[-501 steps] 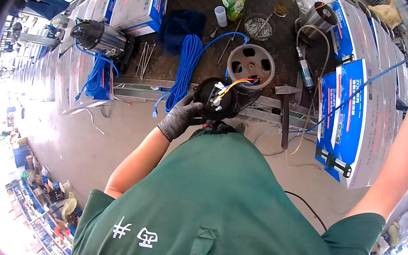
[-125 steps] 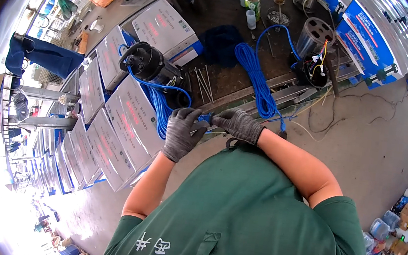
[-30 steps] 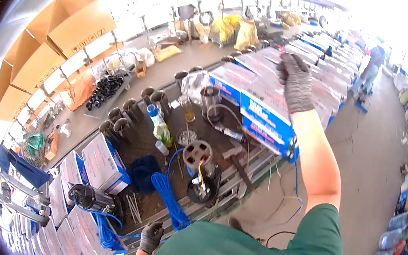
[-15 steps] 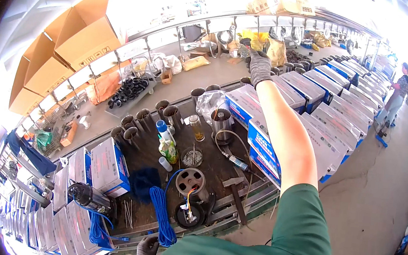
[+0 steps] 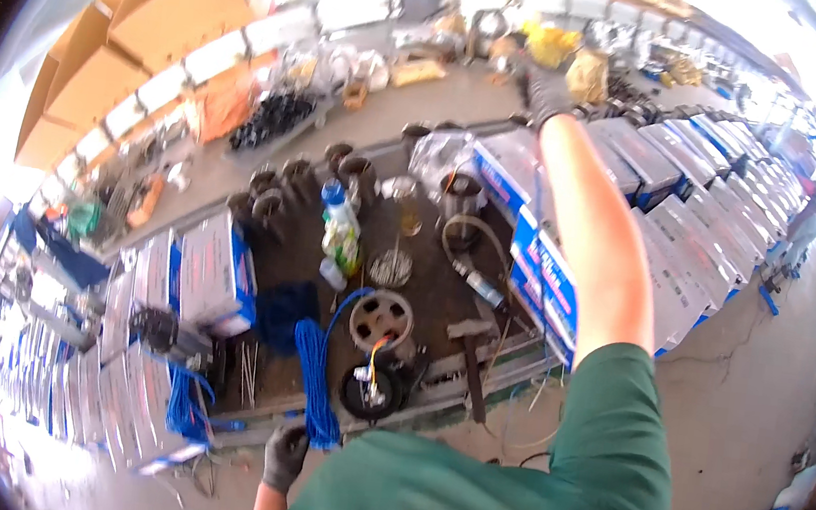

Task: The person assembles internal electrical and structural components of a water pump by hand, using a pneumatic screwdriver to secure small fasteners.

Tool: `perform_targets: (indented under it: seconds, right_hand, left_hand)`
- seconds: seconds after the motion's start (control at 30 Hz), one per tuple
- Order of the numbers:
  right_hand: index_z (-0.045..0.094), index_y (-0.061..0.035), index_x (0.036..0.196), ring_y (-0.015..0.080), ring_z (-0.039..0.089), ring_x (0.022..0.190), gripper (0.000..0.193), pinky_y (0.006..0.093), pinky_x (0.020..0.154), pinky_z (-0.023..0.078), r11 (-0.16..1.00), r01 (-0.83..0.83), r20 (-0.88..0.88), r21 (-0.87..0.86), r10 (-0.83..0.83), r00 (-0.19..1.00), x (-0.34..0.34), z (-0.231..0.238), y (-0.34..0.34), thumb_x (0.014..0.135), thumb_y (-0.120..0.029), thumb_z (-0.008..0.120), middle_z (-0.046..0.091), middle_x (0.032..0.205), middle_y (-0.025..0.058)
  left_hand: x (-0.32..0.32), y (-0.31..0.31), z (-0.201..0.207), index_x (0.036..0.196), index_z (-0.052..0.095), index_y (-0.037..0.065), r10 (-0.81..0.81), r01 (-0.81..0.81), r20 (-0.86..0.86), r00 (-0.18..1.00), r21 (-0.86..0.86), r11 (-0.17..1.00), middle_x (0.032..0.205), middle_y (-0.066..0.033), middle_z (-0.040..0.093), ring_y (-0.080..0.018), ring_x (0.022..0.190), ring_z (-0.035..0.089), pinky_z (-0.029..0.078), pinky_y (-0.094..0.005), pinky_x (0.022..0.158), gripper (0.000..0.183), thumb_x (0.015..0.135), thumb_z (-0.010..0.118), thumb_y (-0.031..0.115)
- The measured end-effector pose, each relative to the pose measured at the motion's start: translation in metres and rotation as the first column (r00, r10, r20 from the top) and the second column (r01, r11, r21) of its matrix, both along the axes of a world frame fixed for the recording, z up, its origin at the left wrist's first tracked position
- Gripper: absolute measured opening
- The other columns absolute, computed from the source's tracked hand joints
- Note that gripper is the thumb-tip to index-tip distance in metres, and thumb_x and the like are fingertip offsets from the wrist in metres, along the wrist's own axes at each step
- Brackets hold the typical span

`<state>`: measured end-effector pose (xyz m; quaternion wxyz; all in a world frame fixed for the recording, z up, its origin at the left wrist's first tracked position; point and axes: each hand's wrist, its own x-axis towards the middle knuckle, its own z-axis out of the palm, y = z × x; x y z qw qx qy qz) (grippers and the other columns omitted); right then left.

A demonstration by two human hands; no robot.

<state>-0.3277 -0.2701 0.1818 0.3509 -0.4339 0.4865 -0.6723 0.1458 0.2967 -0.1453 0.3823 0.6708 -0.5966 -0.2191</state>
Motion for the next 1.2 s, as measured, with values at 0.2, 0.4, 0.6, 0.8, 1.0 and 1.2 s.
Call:
perform_targets:
  seconds: [0.2,0.4,0.6,0.8,1.0,1.2]
  right_hand:
    - [0.069,-0.0104,0.109,0.0214,0.066,0.089,0.022,0.0370,0.078,0.052,0.928,-0.054,-0.117,-0.367,0.011,0.993,0.008,-0.041,0.063,0.090,-0.023,0.068,0.070,0.094,0.0093]
    - [0.067,-0.0095,0.118,0.0235,0.066,0.104,0.024,0.0362,0.093,0.053,0.720,-0.677,-0.778,-0.151,0.336,0.531,0.117,-0.135,0.232,0.097,-0.020,0.066,0.068,0.110,0.0084]
    - [0.066,-0.0097,0.113,0.0310,0.060,0.110,0.030,0.0513,0.108,0.038,0.546,-0.838,-0.972,-0.009,0.191,0.135,0.184,-0.213,0.334,0.085,-0.019,0.067,0.066,0.102,0.0093]
    - [0.069,-0.0097,0.115,0.0277,0.053,0.127,0.035,0.0616,0.119,0.020,0.638,-0.769,-0.999,0.030,0.044,-0.003,0.202,-0.241,0.360,0.085,-0.027,0.064,0.068,0.106,0.0077]
    - [0.070,-0.0104,0.102,0.0259,0.060,0.112,0.027,0.0619,0.119,0.023,0.623,-0.782,-0.992,0.023,0.112,0.060,0.191,-0.247,0.365,0.080,-0.026,0.070,0.067,0.090,0.0053]
    - [0.071,-0.0110,0.096,0.0252,0.063,0.107,0.024,0.0610,0.119,0.025,0.604,-0.796,-0.992,-0.049,0.063,0.108,0.186,-0.253,0.366,0.075,-0.022,0.072,0.069,0.090,0.0043]
  left_hand:
    - [-0.031,-0.041,0.048,0.116,0.067,0.003,-0.010,0.009,-0.097,0.995,-0.017,1.000,0.100,-0.0139,0.066,-0.0243,0.086,0.066,0.054,-0.0331,0.079,0.026,0.089,0.066,0.001]
    - [-0.061,-0.107,0.067,0.113,0.069,0.007,-0.106,0.089,-0.088,0.990,-0.183,0.979,0.122,-0.0159,0.061,-0.0329,0.115,0.059,0.048,-0.0384,0.098,0.038,0.078,0.064,-0.009]
    - [-0.081,-0.150,0.048,0.112,0.071,0.018,-0.202,0.213,0.236,0.951,-0.023,0.977,0.131,-0.0171,0.059,-0.0402,0.121,0.054,0.046,-0.0457,0.101,0.039,0.076,0.070,0.003]
    - [-0.088,-0.161,0.032,0.115,0.072,0.019,-0.308,0.247,0.277,0.910,0.235,0.940,0.140,-0.0100,0.056,-0.0357,0.127,0.051,0.045,-0.0454,0.105,0.042,0.074,0.078,0.028]
    - [-0.077,-0.164,0.016,0.107,0.074,0.015,-0.333,0.318,0.156,0.930,0.116,0.941,0.130,-0.0146,0.062,-0.0375,0.118,0.057,0.048,-0.0474,0.101,0.037,0.071,0.077,0.014]
    - [-0.070,-0.165,0.026,0.113,0.073,0.013,-0.380,0.361,0.166,0.910,0.131,0.923,0.129,-0.0165,0.062,-0.0360,0.114,0.062,0.054,-0.0407,0.097,0.043,0.070,0.078,0.011]
